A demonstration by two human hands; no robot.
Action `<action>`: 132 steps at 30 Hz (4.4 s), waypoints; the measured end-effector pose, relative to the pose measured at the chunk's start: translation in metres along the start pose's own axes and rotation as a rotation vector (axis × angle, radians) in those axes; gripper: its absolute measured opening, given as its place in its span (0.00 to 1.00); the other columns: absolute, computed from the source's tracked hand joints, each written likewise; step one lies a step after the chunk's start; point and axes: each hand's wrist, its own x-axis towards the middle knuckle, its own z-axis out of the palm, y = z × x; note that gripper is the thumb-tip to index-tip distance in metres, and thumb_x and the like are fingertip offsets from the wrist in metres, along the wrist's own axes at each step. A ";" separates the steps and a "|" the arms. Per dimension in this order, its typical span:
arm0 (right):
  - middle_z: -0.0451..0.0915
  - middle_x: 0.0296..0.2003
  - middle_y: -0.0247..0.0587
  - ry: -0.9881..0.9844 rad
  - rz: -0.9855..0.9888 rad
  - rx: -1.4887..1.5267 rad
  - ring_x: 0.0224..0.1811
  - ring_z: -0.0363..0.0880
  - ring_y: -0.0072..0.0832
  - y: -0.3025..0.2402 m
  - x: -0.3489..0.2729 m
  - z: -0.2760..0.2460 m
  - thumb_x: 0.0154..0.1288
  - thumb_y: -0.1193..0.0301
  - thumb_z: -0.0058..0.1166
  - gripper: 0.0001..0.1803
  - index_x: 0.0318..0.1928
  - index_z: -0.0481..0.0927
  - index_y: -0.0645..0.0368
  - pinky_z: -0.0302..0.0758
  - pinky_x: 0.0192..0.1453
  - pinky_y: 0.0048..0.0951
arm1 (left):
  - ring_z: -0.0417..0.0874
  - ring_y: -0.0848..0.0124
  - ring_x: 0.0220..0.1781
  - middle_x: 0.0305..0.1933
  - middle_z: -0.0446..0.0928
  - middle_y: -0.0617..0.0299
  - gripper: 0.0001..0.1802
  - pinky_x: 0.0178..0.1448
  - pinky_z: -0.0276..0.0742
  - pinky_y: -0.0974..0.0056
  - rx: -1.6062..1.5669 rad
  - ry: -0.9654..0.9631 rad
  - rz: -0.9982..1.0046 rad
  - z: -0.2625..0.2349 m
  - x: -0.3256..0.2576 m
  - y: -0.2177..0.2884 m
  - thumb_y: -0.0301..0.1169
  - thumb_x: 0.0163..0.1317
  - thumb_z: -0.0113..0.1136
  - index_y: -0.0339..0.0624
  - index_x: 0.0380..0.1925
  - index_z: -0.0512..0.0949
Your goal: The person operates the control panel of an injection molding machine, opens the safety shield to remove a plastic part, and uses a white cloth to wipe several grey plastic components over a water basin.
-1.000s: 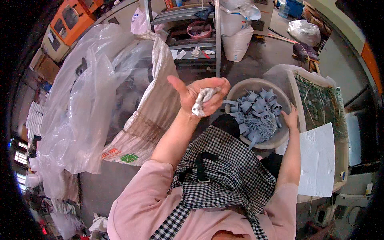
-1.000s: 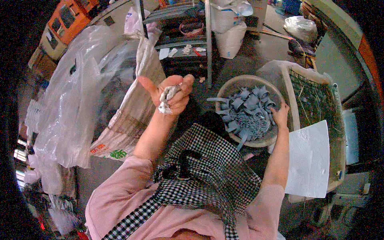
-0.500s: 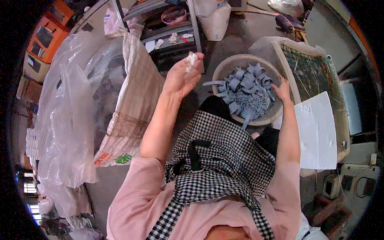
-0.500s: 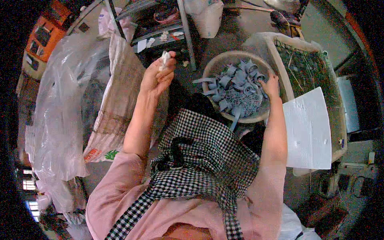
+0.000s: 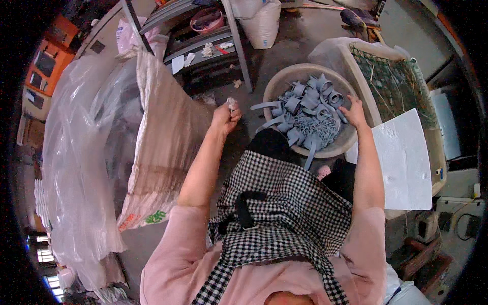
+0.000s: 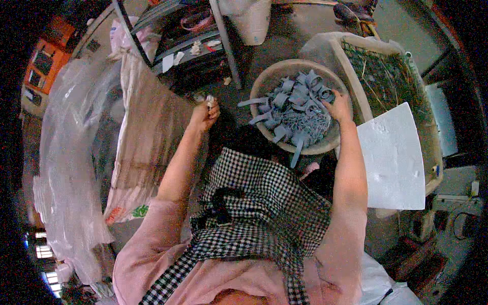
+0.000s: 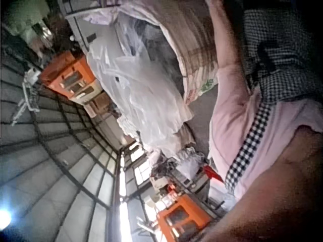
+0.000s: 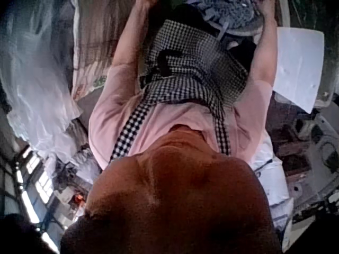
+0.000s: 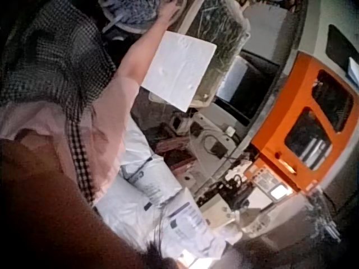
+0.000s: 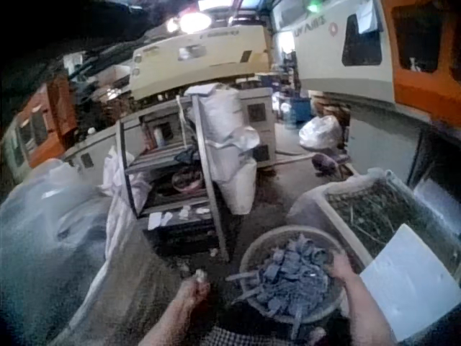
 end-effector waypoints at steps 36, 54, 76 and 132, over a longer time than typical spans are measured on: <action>0.62 0.57 0.52 -0.185 0.288 0.414 0.60 0.59 0.46 -0.111 0.071 0.195 0.62 0.57 0.43 0.27 0.58 0.64 0.58 0.60 0.59 0.50 | 0.52 0.59 0.69 0.65 0.57 0.50 0.36 0.69 0.50 0.53 0.086 -0.423 -0.236 0.061 0.086 -0.070 0.55 0.65 0.27 0.35 0.55 0.66; 0.77 0.37 0.47 0.114 0.179 0.518 0.42 0.75 0.39 0.041 0.091 0.140 0.45 0.57 0.58 0.30 0.47 0.71 0.63 0.69 0.50 0.33 | 0.68 0.64 0.59 0.56 0.69 0.52 0.30 0.58 0.64 0.62 0.457 -0.135 -0.287 0.033 0.109 -0.088 0.48 0.67 0.37 0.31 0.54 0.67; 0.74 0.45 0.48 -0.490 0.624 1.754 0.47 0.74 0.42 -0.057 0.006 -0.036 0.65 0.57 0.34 0.23 0.50 0.68 0.61 0.73 0.49 0.47 | 0.75 0.64 0.41 0.41 0.74 0.50 0.35 0.45 0.70 0.66 0.330 -0.565 -0.338 0.195 0.004 -0.043 0.56 0.65 0.29 0.32 0.48 0.68; 0.80 0.30 0.46 -0.422 -0.178 0.511 0.36 0.77 0.38 0.052 0.085 0.133 0.43 0.67 0.56 0.22 0.42 0.77 0.61 0.72 0.33 0.38 | 0.77 0.49 0.25 0.17 0.74 0.48 0.27 0.30 0.71 0.55 1.744 -0.344 0.367 0.171 0.106 -0.138 0.56 0.46 0.62 0.39 0.26 0.77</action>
